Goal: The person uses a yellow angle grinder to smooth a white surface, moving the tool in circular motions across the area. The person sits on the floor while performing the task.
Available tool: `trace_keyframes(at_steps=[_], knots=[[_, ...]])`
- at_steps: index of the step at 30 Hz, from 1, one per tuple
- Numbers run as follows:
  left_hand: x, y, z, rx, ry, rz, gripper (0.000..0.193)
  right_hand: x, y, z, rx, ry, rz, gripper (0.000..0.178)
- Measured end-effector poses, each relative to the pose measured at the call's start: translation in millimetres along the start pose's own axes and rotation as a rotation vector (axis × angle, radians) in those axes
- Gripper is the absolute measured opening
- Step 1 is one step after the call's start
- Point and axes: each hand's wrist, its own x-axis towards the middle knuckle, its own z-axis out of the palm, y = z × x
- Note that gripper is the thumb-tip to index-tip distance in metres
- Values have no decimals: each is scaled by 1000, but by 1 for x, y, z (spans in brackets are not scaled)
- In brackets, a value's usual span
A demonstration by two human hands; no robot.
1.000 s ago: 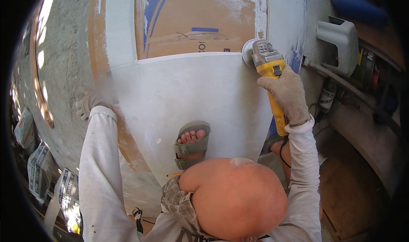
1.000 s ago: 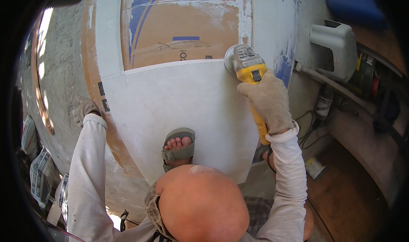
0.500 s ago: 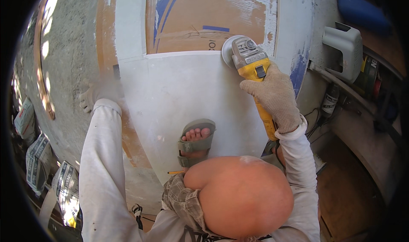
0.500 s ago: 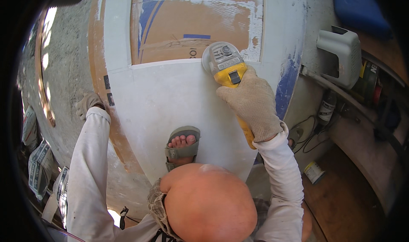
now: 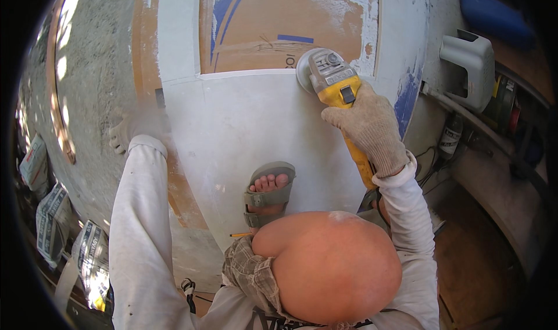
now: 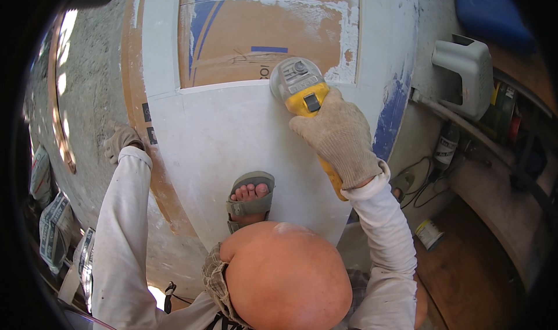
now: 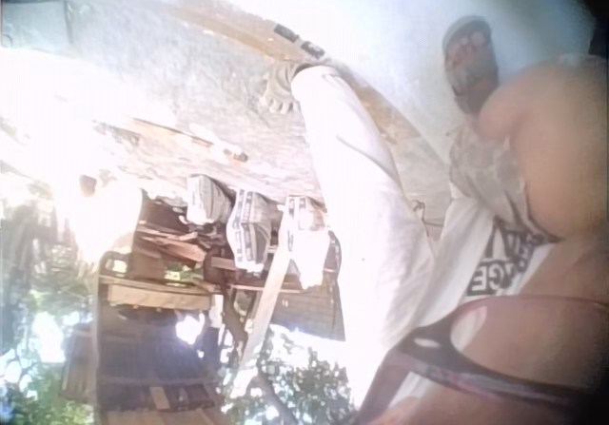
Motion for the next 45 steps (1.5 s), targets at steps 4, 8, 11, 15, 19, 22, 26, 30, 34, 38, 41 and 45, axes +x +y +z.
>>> trace_keyframes(at_steps=[4,8,11,15,19,22,26,30,34,38,41,45], knots=[[0,1,1,5,1,7,81,0,-2,-4,32,-45,20,69],[0,1,1,4,2,8,81,0,-4,-8,78,-72,4,70],[1,2,1,0,-3,9,82,1,-4,-6,56,-57,9,70],[2,3,2,3,-5,12,82,1,3,-4,63,-36,-14,71],[3,6,4,1,-4,18,83,3,9,-5,94,-29,-14,71],[5,8,3,-3,0,22,83,3,13,-6,84,-10,-8,68],[3,9,1,2,5,25,84,1,19,-6,70,25,-18,66],[1,9,-1,5,5,22,84,2,24,-6,67,29,1,65],[2,9,-5,4,6,23,85,3,31,-7,86,48,-12,65],[2,8,-7,7,14,23,86,4,39,-8,116,60,-1,66],[1,9,-8,10,15,24,86,4,43,-8,92,102,14,66],[-3,10,-8,9,20,22,87,6,47,-10,111,103,8,65]])
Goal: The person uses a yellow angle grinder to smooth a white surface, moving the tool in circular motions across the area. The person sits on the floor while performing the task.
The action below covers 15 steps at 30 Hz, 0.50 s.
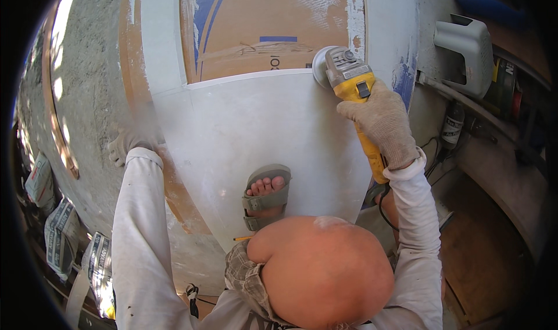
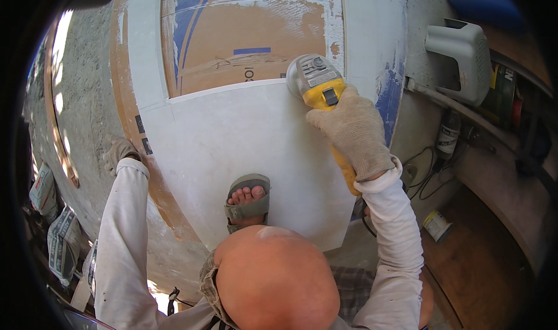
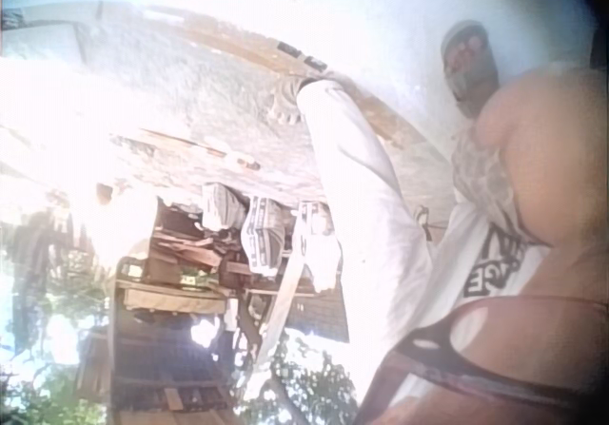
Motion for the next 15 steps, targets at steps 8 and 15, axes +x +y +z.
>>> trace_keyframes(at_steps=[8,15], knots=[[5,-1,1,3,6,7,88,0,8,-2,35,23,-11,64],[8,-2,0,5,6,13,89,3,19,-10,10,58,34,61]])
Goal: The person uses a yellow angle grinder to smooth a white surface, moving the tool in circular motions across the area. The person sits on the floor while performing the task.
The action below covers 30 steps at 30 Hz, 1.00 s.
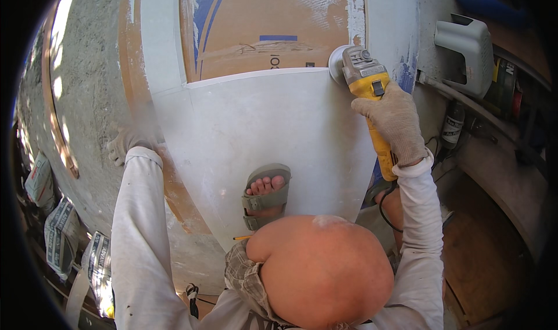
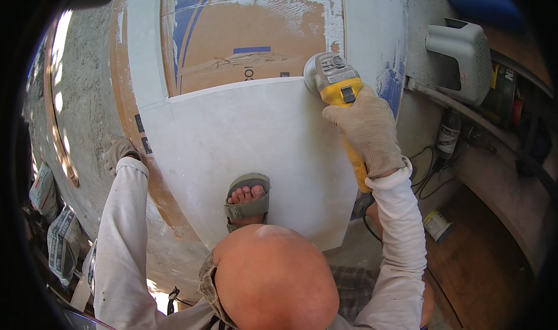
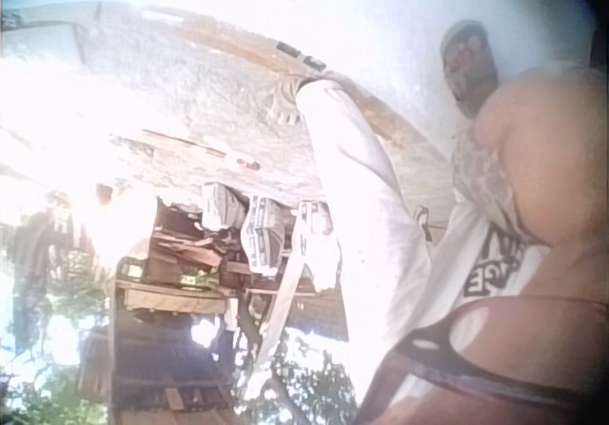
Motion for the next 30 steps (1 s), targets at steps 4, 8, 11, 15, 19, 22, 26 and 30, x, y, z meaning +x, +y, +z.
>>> trace_keyframes(at_steps=[4,8,11,15,19,22,26,30], knots=[[-2,-2,2,-3,2,-2,90,-5,-2,-5,41,7,20,61],[-3,-2,3,-4,2,-3,90,-17,-12,1,106,-16,-32,62],[-3,0,6,-1,0,1,91,-19,-22,8,104,-61,-61,64],[-3,0,11,-4,3,-1,91,-18,-35,17,73,-94,-48,64],[-2,1,15,-4,-2,5,92,-17,-43,19,5,-108,-22,63],[-2,1,12,-6,0,7,92,-16,-43,19,-8,-111,-25,64],[-1,0,8,0,11,4,93,-12,-39,18,-33,-105,-21,66],[-2,-2,3,-1,14,5,94,-10,-31,14,-16,-92,-32,66]])
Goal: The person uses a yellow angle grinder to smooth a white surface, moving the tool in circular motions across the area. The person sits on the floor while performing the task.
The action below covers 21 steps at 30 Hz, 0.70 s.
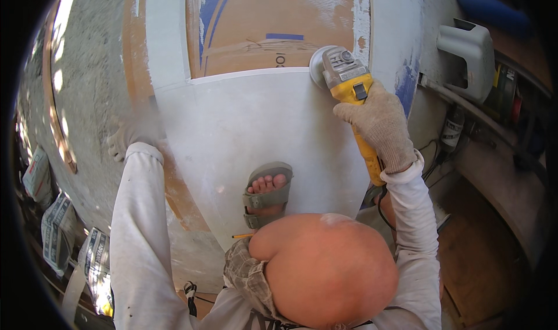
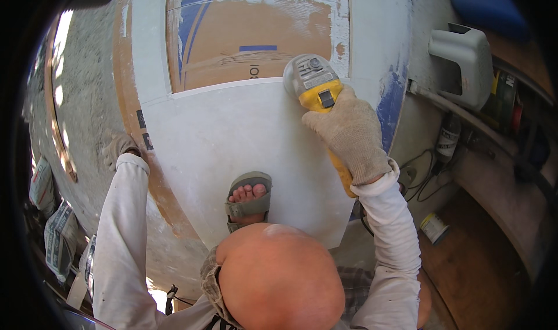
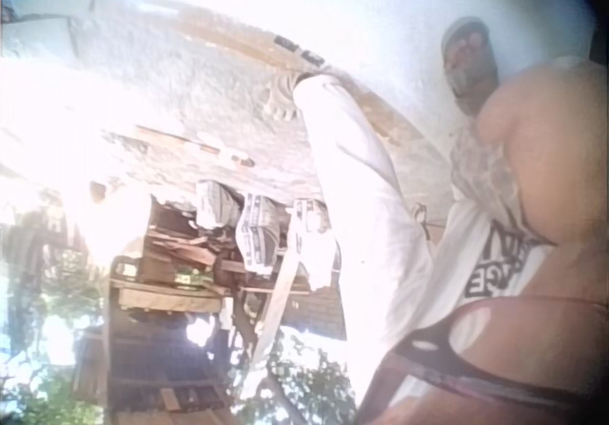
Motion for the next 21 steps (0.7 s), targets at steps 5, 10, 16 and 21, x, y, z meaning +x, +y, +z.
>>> trace_keyframes(at_steps=[5,10,16,21], knots=[[0,-1,-5,3,14,2,94,0,11,0,18,38,-31,66],[0,-2,-7,1,25,3,95,0,21,-4,35,76,4,66],[0,-2,-9,4,24,4,96,1,30,-12,18,102,31,61],[2,-3,-10,-1,33,5,97,3,31,-16,20,104,85,63]])
